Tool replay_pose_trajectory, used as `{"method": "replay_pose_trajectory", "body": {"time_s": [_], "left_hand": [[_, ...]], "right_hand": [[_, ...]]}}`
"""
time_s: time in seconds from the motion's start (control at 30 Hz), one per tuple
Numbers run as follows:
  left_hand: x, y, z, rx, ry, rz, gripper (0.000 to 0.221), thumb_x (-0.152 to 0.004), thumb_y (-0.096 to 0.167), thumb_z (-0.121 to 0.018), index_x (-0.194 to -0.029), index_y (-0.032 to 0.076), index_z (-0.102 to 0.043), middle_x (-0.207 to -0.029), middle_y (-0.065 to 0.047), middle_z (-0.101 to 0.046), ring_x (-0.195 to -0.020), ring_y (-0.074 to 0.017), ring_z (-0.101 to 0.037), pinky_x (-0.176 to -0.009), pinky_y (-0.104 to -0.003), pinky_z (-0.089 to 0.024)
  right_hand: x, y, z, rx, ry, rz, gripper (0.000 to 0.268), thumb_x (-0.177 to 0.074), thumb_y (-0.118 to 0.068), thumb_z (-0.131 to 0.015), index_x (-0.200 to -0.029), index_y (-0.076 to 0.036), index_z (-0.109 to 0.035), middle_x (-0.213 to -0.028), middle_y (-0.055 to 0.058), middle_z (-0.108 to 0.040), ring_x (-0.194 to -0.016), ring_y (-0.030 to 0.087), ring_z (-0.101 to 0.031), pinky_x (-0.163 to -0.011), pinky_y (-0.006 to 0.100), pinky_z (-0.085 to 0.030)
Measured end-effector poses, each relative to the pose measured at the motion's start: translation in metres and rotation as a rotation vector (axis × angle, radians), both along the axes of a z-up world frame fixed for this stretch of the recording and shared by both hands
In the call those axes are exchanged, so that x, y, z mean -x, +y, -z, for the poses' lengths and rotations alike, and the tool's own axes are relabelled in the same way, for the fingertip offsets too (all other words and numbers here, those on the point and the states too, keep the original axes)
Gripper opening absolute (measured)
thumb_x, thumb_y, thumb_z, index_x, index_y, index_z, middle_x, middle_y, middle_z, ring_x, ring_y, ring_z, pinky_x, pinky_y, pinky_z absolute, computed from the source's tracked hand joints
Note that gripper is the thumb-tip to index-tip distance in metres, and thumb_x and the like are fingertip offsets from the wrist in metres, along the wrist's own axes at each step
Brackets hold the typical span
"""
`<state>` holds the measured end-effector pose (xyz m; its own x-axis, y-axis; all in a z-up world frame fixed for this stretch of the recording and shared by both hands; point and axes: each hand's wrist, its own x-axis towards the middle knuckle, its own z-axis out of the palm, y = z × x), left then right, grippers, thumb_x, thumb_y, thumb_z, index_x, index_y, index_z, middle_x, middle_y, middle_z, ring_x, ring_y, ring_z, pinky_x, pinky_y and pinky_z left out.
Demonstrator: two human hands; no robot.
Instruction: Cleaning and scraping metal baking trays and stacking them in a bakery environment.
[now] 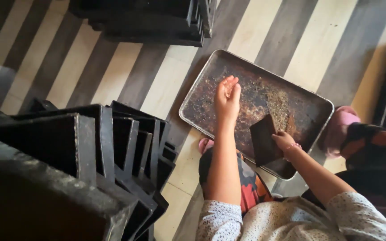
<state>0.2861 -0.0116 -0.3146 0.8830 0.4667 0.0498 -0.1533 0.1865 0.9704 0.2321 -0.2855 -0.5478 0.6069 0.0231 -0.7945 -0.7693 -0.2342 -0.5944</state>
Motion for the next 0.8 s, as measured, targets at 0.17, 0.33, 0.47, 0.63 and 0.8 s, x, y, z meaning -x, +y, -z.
{"method": "replay_pose_trajectory", "body": {"time_s": [0.17, 0.33, 0.47, 0.63, 0.8], "left_hand": [[-0.021, 0.007, 0.004, 0.261, 0.064, -0.141, 0.038, -0.099, 0.011, -0.064, -0.133, -0.001, -0.053, -0.127, -0.016, -0.067, -0.114, -0.021, -0.066, -0.104, -0.034, -0.051], [-0.04, 0.013, -0.006, 0.377, 0.149, -0.185, 0.041, -0.098, 0.015, -0.063, -0.135, 0.005, -0.049, -0.123, -0.01, -0.066, -0.102, -0.0144, -0.063, -0.09, -0.028, -0.051], [-0.05, 0.022, -0.004, 0.446, 0.197, -0.261, 0.039, -0.098, 0.016, -0.065, -0.133, 0.006, -0.051, -0.119, -0.008, -0.067, -0.097, -0.0137, -0.064, -0.086, -0.028, -0.051], [-0.063, 0.023, 0.005, 0.504, 0.143, -0.354, 0.038, -0.096, 0.017, -0.065, -0.129, 0.005, -0.052, -0.114, -0.008, -0.069, -0.093, -0.0139, -0.065, -0.084, -0.029, -0.052], [-0.075, 0.013, 0.021, 0.459, 0.061, -0.443, 0.033, -0.097, 0.014, -0.064, -0.126, 0.003, -0.056, -0.113, -0.008, -0.07, -0.094, -0.0149, -0.065, -0.085, -0.03, -0.052]], "right_hand": [[-0.02, -0.029, 0.125, 0.034, -0.06, -0.312, 0.035, -0.096, -0.022, -0.055, -0.126, -0.008, -0.064, -0.091, 0.01, -0.072, -0.07, 0.023, -0.066, -0.059, 0.04, -0.055], [-0.139, 0.025, 0.078, 0.141, -0.263, -0.5, 0.026, -0.095, -0.021, -0.065, -0.109, -0.002, -0.076, -0.08, 0.008, -0.072, -0.064, 0.017, -0.061, -0.056, 0.035, -0.048], [-0.257, 0.138, -0.185, 0.252, -0.505, -0.546, 0.04, -0.106, -0.038, -0.061, -0.106, 0.0, -0.075, -0.08, 0.015, -0.067, -0.068, 0.022, -0.057, -0.064, 0.043, -0.05], [-0.363, 0.249, -0.351, 0.078, -1.007, -0.518, 0.034, -0.102, -0.035, -0.059, -0.116, -0.008, -0.074, -0.101, 0.011, -0.074, -0.08, 0.027, -0.069, -0.067, 0.044, -0.054], [-0.524, 0.333, -0.343, -0.418, -1.301, -0.306, 0.036, -0.117, -0.034, -0.061, -0.118, 0.0, -0.071, -0.102, 0.014, -0.074, -0.093, 0.02, -0.062, -0.081, 0.036, -0.05]]}}
